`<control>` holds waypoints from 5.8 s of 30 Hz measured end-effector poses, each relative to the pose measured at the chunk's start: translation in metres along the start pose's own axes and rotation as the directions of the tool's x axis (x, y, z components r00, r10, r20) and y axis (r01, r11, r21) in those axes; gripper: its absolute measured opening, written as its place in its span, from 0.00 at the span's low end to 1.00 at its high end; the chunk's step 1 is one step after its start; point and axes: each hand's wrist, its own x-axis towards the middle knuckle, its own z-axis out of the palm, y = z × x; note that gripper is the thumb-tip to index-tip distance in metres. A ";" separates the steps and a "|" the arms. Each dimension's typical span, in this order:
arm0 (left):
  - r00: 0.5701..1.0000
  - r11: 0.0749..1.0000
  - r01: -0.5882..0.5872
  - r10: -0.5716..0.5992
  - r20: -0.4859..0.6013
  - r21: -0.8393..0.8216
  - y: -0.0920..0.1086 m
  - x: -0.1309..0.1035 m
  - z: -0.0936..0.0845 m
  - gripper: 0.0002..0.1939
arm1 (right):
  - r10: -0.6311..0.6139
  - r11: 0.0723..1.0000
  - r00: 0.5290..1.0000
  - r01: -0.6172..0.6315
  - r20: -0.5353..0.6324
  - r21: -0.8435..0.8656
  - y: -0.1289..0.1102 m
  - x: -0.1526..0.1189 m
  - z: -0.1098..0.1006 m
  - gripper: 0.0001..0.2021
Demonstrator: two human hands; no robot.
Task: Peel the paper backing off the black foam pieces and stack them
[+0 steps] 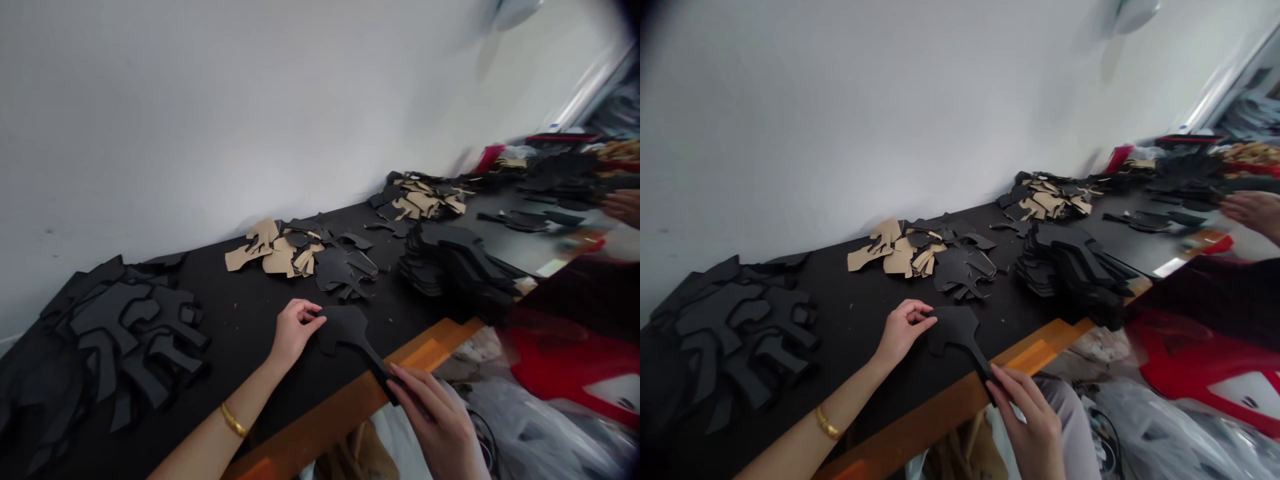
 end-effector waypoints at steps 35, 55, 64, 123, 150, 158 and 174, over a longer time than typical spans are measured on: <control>0.993 0.960 -0.111 0.096 0.070 0.255 -0.002 0.000 0.003 0.06 | 0.075 0.997 0.990 -0.076 0.122 0.002 -0.005 0.004 -0.004 0.15; 0.990 0.942 -0.139 0.120 0.080 0.305 0.000 0.000 0.003 0.08 | 0.174 0.978 0.984 -0.176 0.032 0.116 -0.003 0.008 -0.013 0.13; 0.989 0.939 -0.141 0.120 0.084 0.315 0.000 -0.001 0.003 0.08 | 0.035 0.999 0.993 -0.039 0.115 0.033 -0.010 0.009 -0.014 0.12; 0.614 0.756 0.430 -0.646 0.454 0.493 0.054 0.056 -0.040 0.22 | -0.137 0.948 0.770 0.283 0.623 -0.142 0.005 0.056 0.063 0.30; 0.838 0.819 0.535 -0.483 0.254 -0.207 0.038 -0.029 -0.005 0.25 | 0.096 0.991 0.946 -0.121 0.309 0.062 0.026 0.056 0.068 0.23; 0.952 0.815 0.306 -0.246 0.184 -0.493 0.069 -0.027 0.020 0.31 | 0.122 0.953 0.990 -0.099 -0.067 0.285 0.008 0.057 0.042 0.15; 0.946 0.967 0.147 -0.077 0.314 -0.207 0.131 -0.066 0.000 0.16 | 0.019 0.980 0.969 0.030 -0.245 0.195 -0.064 0.073 -0.033 0.06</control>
